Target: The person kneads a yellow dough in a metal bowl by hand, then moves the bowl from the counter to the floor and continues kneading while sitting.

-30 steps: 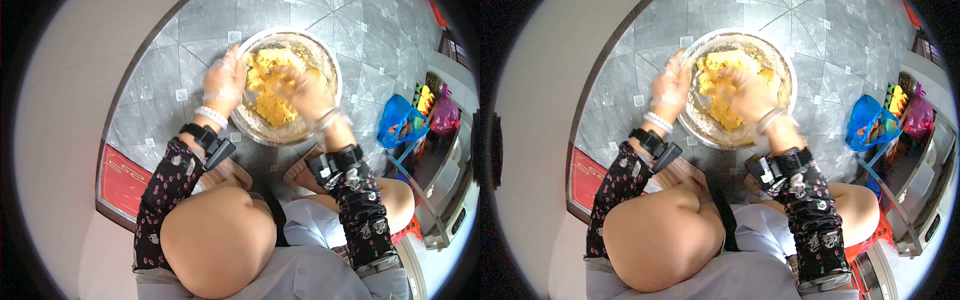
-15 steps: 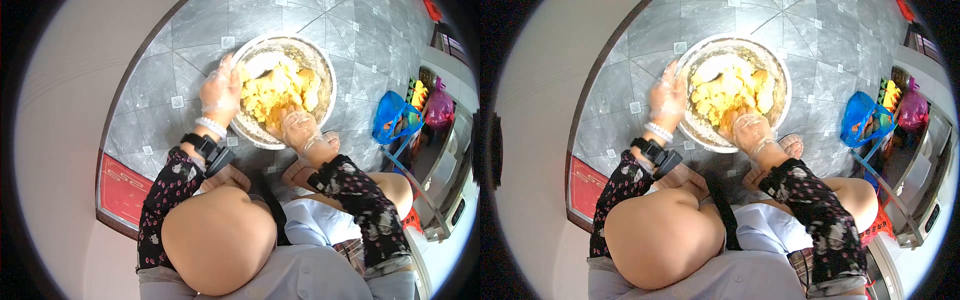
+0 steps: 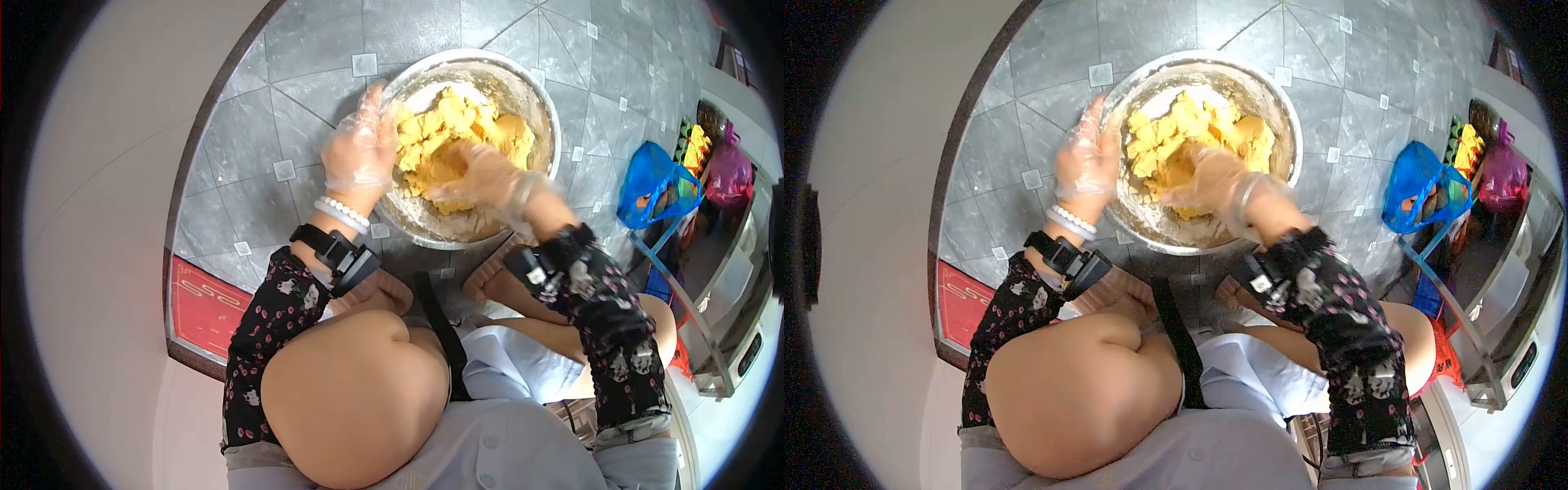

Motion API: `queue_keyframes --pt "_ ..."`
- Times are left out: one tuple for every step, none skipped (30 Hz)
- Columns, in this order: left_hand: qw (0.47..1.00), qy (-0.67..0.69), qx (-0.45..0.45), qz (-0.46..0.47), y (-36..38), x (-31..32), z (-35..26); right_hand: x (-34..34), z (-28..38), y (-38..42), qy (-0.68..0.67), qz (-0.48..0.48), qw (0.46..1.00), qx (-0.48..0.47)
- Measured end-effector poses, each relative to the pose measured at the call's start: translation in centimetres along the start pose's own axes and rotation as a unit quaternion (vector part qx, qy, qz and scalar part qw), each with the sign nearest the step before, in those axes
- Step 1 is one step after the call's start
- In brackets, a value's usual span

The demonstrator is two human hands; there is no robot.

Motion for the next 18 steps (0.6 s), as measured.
queue_keyframes --pt "0.999 0.009 -0.024 0.035 0.0 0.3 0.3 -2.2 1.2 3.0 0.003 -0.027 0.999 0.028" --pt "0.999 -0.027 -0.021 0.034 0.0 0.0 -0.2 -4.1 2.3 5.8 0.006 -0.057 0.997 0.055" --pt "0.997 -0.062 -0.015 0.03 -0.1 -0.2 -0.8 -4.3 2.2 6.5 0.107 -0.076 0.99 0.052" --pt "0.995 -0.098 -0.009 0.026 -0.3 -0.5 -1.4 -4.7 1.6 7.5 0.208 -0.095 0.972 0.05" --pt "0.994 -0.085 0.051 0.052 -0.3 -0.4 -3.0 -4.7 1.3 8.2 0.307 -0.112 0.944 0.047" --pt "0.988 -0.073 0.111 0.078 0.2 -0.5 -4.8 -4.2 0.3 8.0 0.361 -0.109 0.923 0.074" --pt "0.978 -0.062 0.172 0.102 0.7 -0.7 -6.7 -3.3 -1.2 7.0 0.413 -0.109 0.899 0.1" --pt "0.964 -0.055 0.229 0.126 1.6 -0.9 -8.6 -2.3 -2.8 5.7 0.464 -0.107 0.871 0.124" --pt "0.925 -0.137 0.177 0.307 2.7 2.4 -9.2 -1.6 -3.4 4.0 0.503 -0.107 0.849 0.122" --pt "0.899 -0.187 0.124 0.376 2.7 4.1 -9.0 -0.8 -4.1 2.4 0.541 -0.107 0.825 0.121" --pt "0.863 -0.236 0.068 0.441 2.8 5.5 -8.5 -0.5 -3.4 1.4 0.52 -0.116 0.838 0.121" --pt "0.816 -0.284 0.01 0.503 3.0 6.5 -8.0 -0.4 -2.7 0.7 0.496 -0.124 0.851 0.12" --pt "0.806 -0.285 -0.036 0.518 2.1 7.0 -8.0 -1.1 -2.3 0.9 0.446 -0.164 0.87 0.131" --pt "0.794 -0.286 -0.081 0.53 1.0 7.8 -7.8 -0.9 -2.4 0.6 0.419 -0.175 0.882 0.127" --pt "0.782 -0.287 -0.125 0.539 0.3 8.7 -7.8 -0.8 -2.8 0.0 0.392 -0.188 0.892 0.125" --pt "0.782 -0.299 -0.142 0.528 0.7 10.2 -7.9 -1.1 -3.4 -0.3 0.365 -0.201 0.9 0.128" --pt "0.781 -0.336 -0.122 0.512 1.1 13.2 -6.6 -1.4 -3.6 0.3 0.306 -0.233 0.914 0.129" --pt "0.785 -0.352 -0.131 0.493 1.1 13.5 -7.0 -1.5 -3.9 0.3 0.299 -0.228 0.918 0.127"
Point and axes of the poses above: each hand's wrist, its own y-axis away from the middle knuckle, its own x-axis out of the palm, z = x × y, the point moved 9 cm from there along -y, towards the middle knuckle, and after that the axes turned 14 degrees about z, right-handed, at the moved point
